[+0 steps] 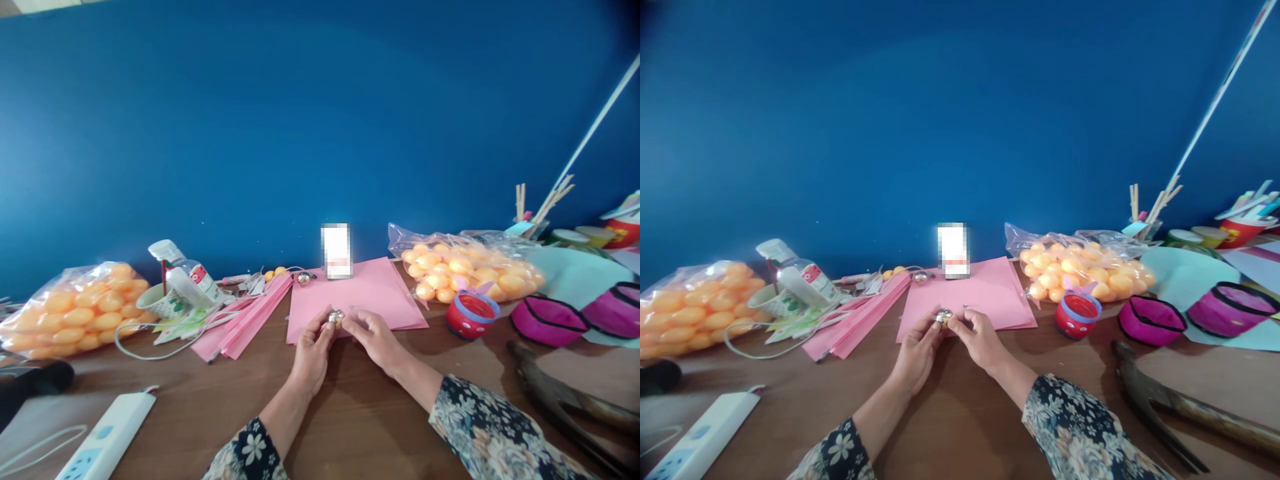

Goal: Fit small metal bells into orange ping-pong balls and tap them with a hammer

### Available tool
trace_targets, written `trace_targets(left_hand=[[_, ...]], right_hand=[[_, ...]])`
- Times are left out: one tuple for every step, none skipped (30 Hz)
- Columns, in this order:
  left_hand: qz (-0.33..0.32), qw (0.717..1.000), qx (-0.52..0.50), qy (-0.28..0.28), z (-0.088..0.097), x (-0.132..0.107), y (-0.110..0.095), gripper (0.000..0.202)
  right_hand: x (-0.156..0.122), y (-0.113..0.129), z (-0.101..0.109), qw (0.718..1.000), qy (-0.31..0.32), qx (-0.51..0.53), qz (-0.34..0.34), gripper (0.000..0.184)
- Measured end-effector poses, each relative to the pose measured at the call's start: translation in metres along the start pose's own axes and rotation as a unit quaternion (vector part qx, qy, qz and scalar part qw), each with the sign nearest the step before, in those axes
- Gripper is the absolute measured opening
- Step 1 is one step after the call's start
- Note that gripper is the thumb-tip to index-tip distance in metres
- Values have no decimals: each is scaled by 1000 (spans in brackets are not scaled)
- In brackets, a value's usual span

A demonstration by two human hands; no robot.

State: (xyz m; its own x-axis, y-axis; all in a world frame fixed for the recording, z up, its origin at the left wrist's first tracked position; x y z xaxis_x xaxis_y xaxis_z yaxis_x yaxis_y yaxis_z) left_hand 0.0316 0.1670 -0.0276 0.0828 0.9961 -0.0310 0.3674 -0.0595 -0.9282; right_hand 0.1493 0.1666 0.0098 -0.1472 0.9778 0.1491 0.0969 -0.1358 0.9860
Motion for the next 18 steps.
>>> trace_targets(left_hand=[[0,1000,1,0,0,0,0,40],[0,1000,1,0,0,0,-1,40],[0,1000,2,-2,-1,0,-1,40],[0,1000,2,-3,-1,-1,-2,40],[1,1000,3,-4,-1,-1,-2,41],[1,1000,3,-7,-1,-1,-3,41],[2,1000,3,-7,-1,-1,-3,41],[2,1000,3,-7,-1,-1,-3,41],[3,1000,2,-7,-1,-1,-3,41],[3,1000,3,-6,-1,-1,-3,41],[2,1000,4,-7,-1,-1,-3,41],[1,1000,5,-7,-1,-1,-3,40],[0,1000,7,-7,0,-1,-3,40],[-1,1000,8,-7,0,-1,-3,40],[-1,1000,8,-7,0,-1,-3,40],[-1,1000,8,-5,0,-1,-3,40],[-1,1000,6,-4,-1,-1,-3,40],[-1,1000,5,-3,-1,-1,-3,41]], right_hand=[[0,0,0,1000,2,-1,0,32],[0,1,-1,1000,5,-2,0,32],[0,1,-1,1000,8,-3,1,32],[0,1,-2,1000,10,-5,1,32],[0,1,-2,1000,10,-6,0,32],[0,1,-2,1000,9,-6,0,33],[0,2,-1,1000,7,-7,1,33],[0,2,-1,1000,6,-7,3,33],[0,2,-1,1000,5,-7,5,33],[0,2,-1,1000,4,-6,6,33],[0,3,-1,1000,4,-5,6,32],[0,3,-1,1000,3,-5,4,32],[0,2,-1,1000,4,-4,2,32],[-1,2,-1,1000,6,-2,0,32],[-1,2,-2,1000,8,-2,-2,32],[-1,3,-2,1000,11,-1,-2,31],[-1,3,-2,1000,12,-1,-2,31],[-1,3,-2,1000,12,-1,-2,31]])
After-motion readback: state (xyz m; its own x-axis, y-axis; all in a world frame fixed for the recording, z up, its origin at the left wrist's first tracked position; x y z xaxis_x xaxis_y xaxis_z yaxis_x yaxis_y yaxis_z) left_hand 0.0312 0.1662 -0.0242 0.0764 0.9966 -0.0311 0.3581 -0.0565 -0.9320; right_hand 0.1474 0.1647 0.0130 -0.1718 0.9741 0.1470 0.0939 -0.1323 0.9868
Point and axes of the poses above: each hand's wrist, its own x-axis towards the middle knuckle, its own z-axis out of the back of the hand, y = z × x, the point moved 9 cm from there along x, towards the middle knuckle, and after that the axes turned 9 degrees about x, right-handed, at the moved point
